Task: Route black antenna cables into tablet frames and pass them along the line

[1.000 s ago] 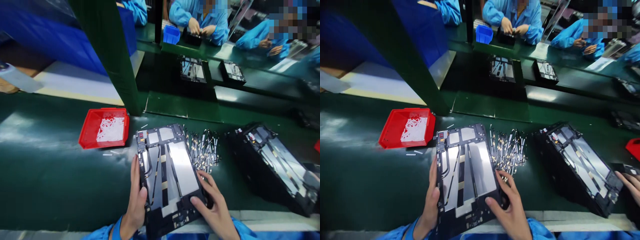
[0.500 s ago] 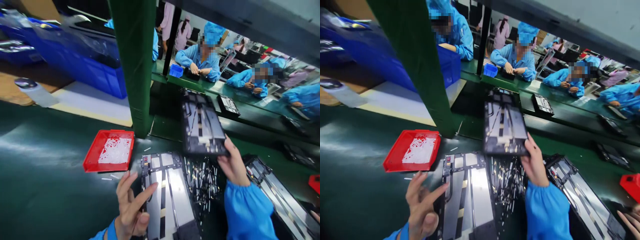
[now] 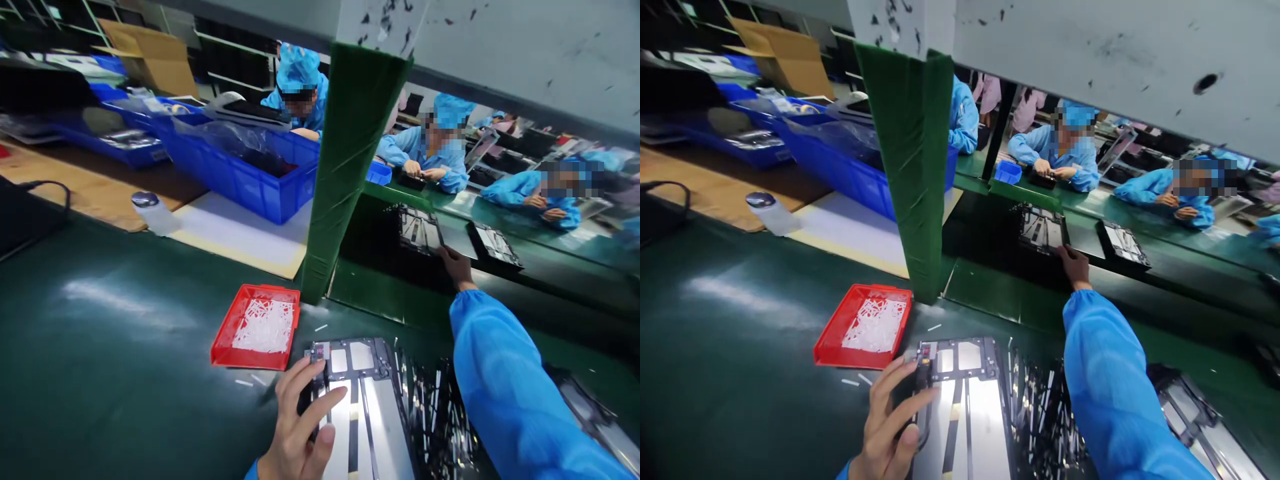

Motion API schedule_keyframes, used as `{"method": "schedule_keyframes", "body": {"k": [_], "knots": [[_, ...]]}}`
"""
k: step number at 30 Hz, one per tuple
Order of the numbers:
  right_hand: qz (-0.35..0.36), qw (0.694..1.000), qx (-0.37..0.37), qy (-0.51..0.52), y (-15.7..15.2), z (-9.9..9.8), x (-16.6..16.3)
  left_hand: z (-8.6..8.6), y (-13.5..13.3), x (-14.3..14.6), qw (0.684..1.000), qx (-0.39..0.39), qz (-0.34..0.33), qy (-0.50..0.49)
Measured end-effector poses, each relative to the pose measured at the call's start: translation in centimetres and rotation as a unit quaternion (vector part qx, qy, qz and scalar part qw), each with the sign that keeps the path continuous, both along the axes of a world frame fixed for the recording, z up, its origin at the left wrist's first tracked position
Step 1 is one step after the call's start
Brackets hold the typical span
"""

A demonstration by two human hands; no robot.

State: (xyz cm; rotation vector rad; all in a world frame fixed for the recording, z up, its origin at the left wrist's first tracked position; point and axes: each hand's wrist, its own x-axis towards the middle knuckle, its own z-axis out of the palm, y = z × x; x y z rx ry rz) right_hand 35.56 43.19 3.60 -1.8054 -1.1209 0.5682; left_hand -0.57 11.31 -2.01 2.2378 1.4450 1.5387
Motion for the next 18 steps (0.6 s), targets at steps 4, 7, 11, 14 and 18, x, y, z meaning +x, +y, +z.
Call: {"method": "schedule_keyframes", "body": {"k": [4,7,11,14,18], "knots": [[-0.010,0.994,0.001,-0.112,-1.2,0.6,-0.5,0.1,0.0,0.1,0.999,-0.017,-0.026,0.008],[-0.007,0.982,0.001,-0.187,-3.7,2.0,-1.9,0.3,0.0,0.3,0.999,-0.018,-0.034,-0.005],[0.088,0.953,-0.060,-0.283,-12.1,3.4,-3.6,0.7,0.0,0.5,0.998,-0.006,-0.043,-0.034],[0.171,0.909,-0.161,-0.346,-20.9,3.3,-4.5,0.9,-0.2,0.8,0.997,-0.004,-0.049,-0.065],[0.206,0.846,-0.301,-0.389,-30.4,1.1,-5.5,1.0,-0.7,1.6,0.993,-0.003,-0.056,-0.103]]}}
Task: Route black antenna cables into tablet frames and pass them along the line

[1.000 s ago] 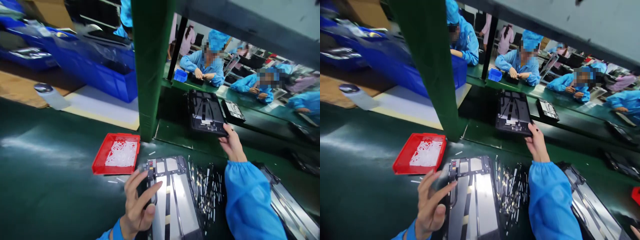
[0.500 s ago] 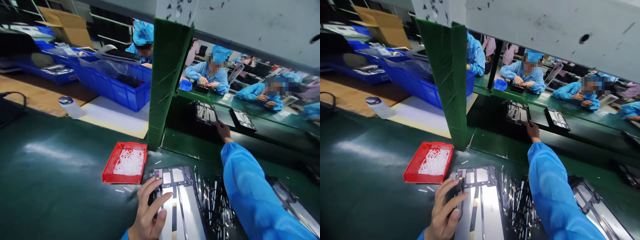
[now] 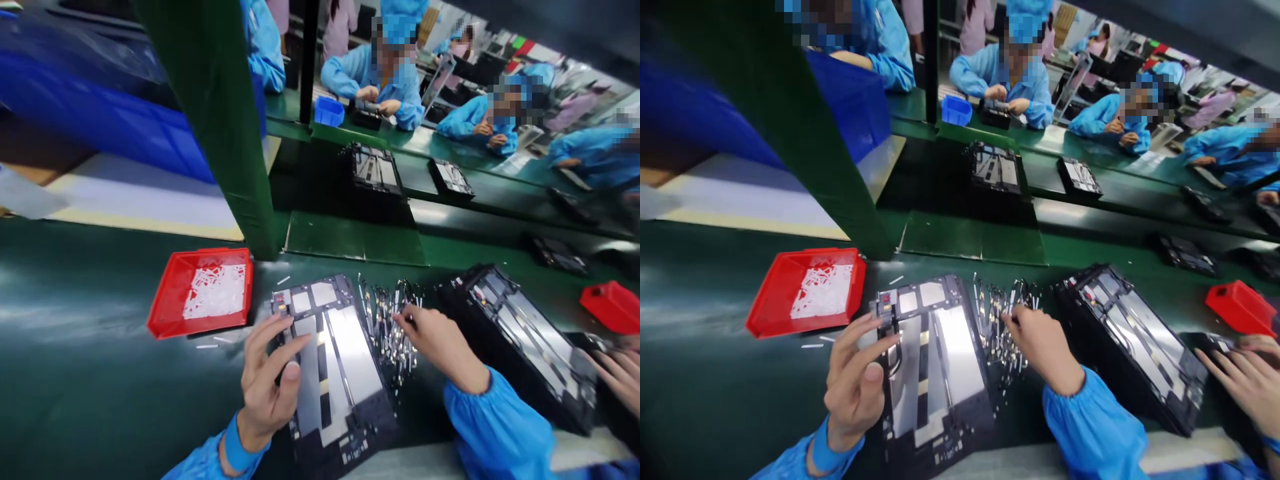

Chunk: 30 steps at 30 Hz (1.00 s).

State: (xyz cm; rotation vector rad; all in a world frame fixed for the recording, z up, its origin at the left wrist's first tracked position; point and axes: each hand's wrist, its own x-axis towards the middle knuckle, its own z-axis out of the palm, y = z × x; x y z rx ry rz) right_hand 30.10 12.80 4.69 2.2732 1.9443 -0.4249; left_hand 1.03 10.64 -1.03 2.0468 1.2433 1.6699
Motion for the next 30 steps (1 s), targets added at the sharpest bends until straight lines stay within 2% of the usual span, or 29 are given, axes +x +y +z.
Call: {"method": "schedule_keyframes", "body": {"k": [3,7,13,18,24,27,30], "knots": [[-0.007,0.997,-0.071,-0.016,-2.9,-2.6,-0.4,0.2,-0.2,0.6,1.000,-0.012,-0.009,-0.004],[-0.018,0.995,-0.098,0.009,-3.4,-4.5,-0.2,0.4,-0.1,1.2,1.000,-0.026,-0.004,0.006],[-0.009,0.987,-0.056,0.151,-3.9,-4.1,1.6,0.4,-0.6,1.3,0.997,-0.082,0.006,0.013],[-0.041,0.946,-0.013,0.322,-4.9,-3.0,2.7,1.2,-2.9,1.7,0.984,-0.169,-0.048,0.017],[-0.098,0.883,0.012,0.460,-7.1,-0.7,1.0,4.3,-6.0,3.5,0.918,-0.326,-0.217,0.068],[-0.110,0.860,0.011,0.497,-8.5,0.0,-1.2,5.7,-7.0,4.6,0.877,-0.402,-0.256,0.066],[-0.115,0.836,0.006,0.536,-9.7,0.7,-3.8,6.4,-7.4,5.4,0.825,-0.495,-0.268,0.054]]}}
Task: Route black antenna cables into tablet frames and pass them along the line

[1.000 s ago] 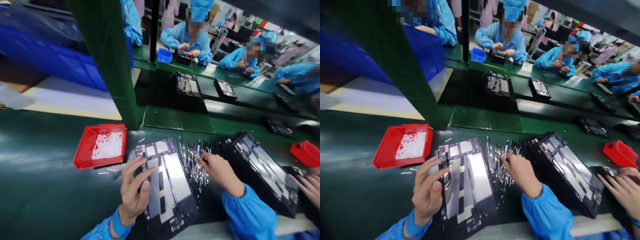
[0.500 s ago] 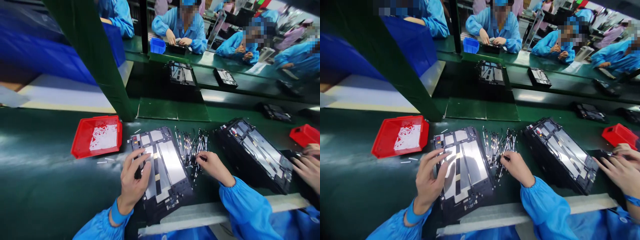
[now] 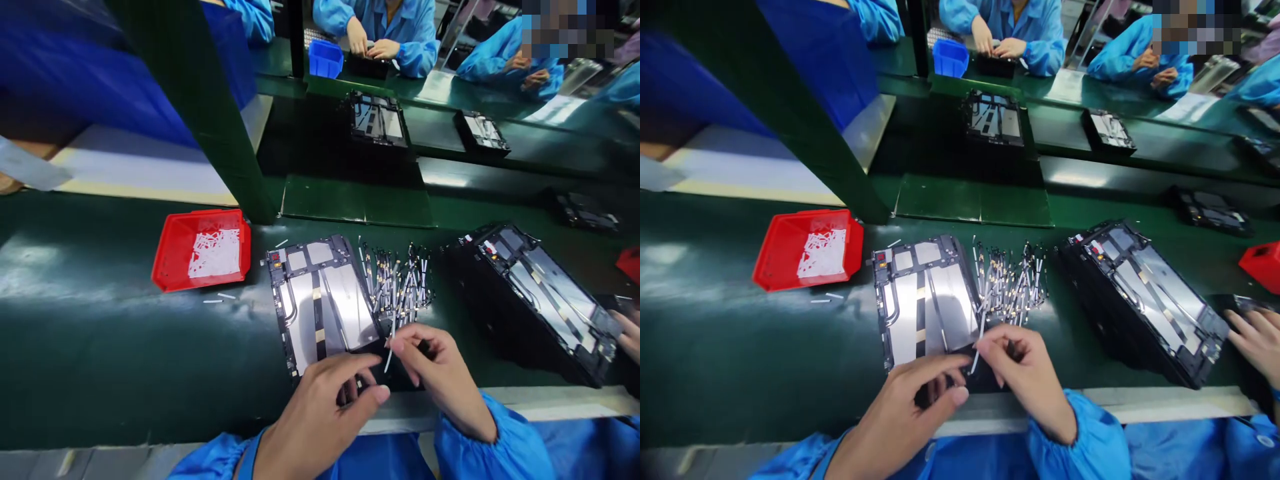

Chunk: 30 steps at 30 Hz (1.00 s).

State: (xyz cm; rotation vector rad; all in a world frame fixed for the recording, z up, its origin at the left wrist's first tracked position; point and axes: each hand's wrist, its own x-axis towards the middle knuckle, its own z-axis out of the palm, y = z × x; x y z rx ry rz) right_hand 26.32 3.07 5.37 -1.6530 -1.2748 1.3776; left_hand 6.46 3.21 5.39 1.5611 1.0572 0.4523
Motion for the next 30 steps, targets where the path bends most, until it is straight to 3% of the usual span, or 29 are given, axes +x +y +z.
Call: {"method": "schedule_keyframes", "body": {"k": [4,8,12,15,18,21,26,30], "knots": [[0.013,0.995,0.009,0.100,-0.9,1.0,-2.3,0.2,-0.5,-0.2,0.989,-0.127,0.015,-0.071],[0.116,0.962,-0.038,0.246,-1.5,1.4,-3.5,0.3,-1.4,-2.1,0.920,-0.320,0.012,-0.225],[0.152,0.953,-0.039,0.259,-2.0,1.4,-5.0,0.2,-2.7,-4.2,0.882,-0.394,-0.025,-0.257],[0.174,0.971,0.008,0.165,-1.8,1.1,-6.4,-0.6,-4.2,-5.5,0.913,-0.335,0.031,-0.230],[0.160,0.986,0.032,0.033,-0.9,0.4,-7.6,-2.0,-5.8,-6.6,0.956,-0.184,0.181,-0.137],[0.195,0.977,0.044,-0.080,0.2,-0.2,-8.6,-3.4,-6.9,-7.3,0.960,-0.090,0.260,-0.059],[0.237,0.951,0.055,-0.190,0.9,-0.5,-9.8,-4.1,-7.9,-7.6,0.974,-0.090,0.209,-0.011],[0.237,0.949,0.040,-0.206,1.1,-0.3,-9.8,-3.7,-8.5,-7.6,0.985,-0.089,0.137,0.047]]}}
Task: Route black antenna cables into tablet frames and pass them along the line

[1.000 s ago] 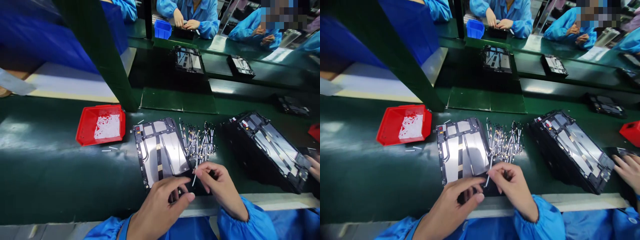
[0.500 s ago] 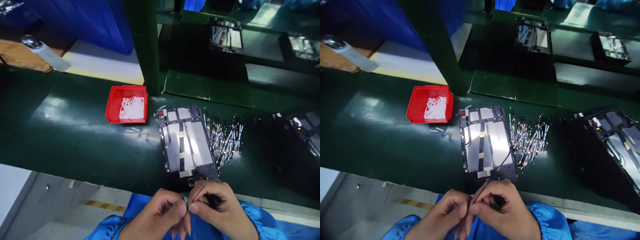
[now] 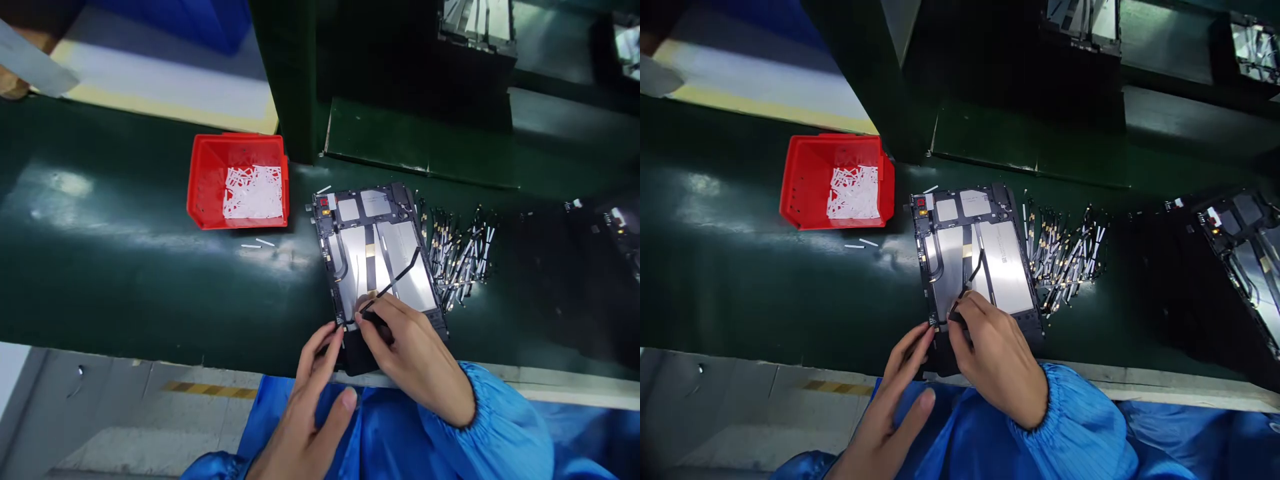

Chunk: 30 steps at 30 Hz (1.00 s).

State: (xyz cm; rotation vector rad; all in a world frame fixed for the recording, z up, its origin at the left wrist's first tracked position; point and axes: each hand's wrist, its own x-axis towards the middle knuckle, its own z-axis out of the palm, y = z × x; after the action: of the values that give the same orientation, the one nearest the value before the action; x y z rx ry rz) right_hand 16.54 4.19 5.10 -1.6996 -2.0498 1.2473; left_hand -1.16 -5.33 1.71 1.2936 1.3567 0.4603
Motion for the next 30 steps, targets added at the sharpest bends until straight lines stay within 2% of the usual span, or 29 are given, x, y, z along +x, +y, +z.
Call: {"method": "schedule_keyframes", "body": {"k": [3,5,8,10,13,16,22,30], "knots": [[0.004,1.000,-0.011,0.004,0.4,0.2,0.1,0.0,-0.2,0.2,1.000,0.006,-0.015,0.007],[0.008,1.000,-0.019,0.002,0.7,0.3,0.1,-0.4,-0.2,0.3,0.999,0.015,0.027,-0.019],[0.017,0.999,-0.029,-0.008,0.8,0.3,0.0,-1.1,0.3,-0.1,0.989,0.014,0.082,-0.120],[0.027,0.999,-0.036,-0.014,0.8,0.3,-0.1,-1.2,1.0,-0.6,0.975,-0.035,0.105,-0.191],[0.042,0.998,-0.036,-0.016,0.8,0.4,-0.1,-1.1,2.1,-1.1,0.950,-0.119,0.162,-0.239],[0.062,0.997,-0.038,-0.016,1.0,0.6,-0.2,-1.2,3.1,-0.8,0.953,-0.097,0.187,-0.219],[0.058,0.997,-0.053,-0.025,1.3,0.8,-0.3,-2.0,4.6,0.7,0.977,0.022,0.173,-0.124],[0.040,0.997,-0.064,-0.033,1.1,0.6,-0.3,-2.6,5.7,0.9,0.984,0.053,0.155,-0.067]]}}
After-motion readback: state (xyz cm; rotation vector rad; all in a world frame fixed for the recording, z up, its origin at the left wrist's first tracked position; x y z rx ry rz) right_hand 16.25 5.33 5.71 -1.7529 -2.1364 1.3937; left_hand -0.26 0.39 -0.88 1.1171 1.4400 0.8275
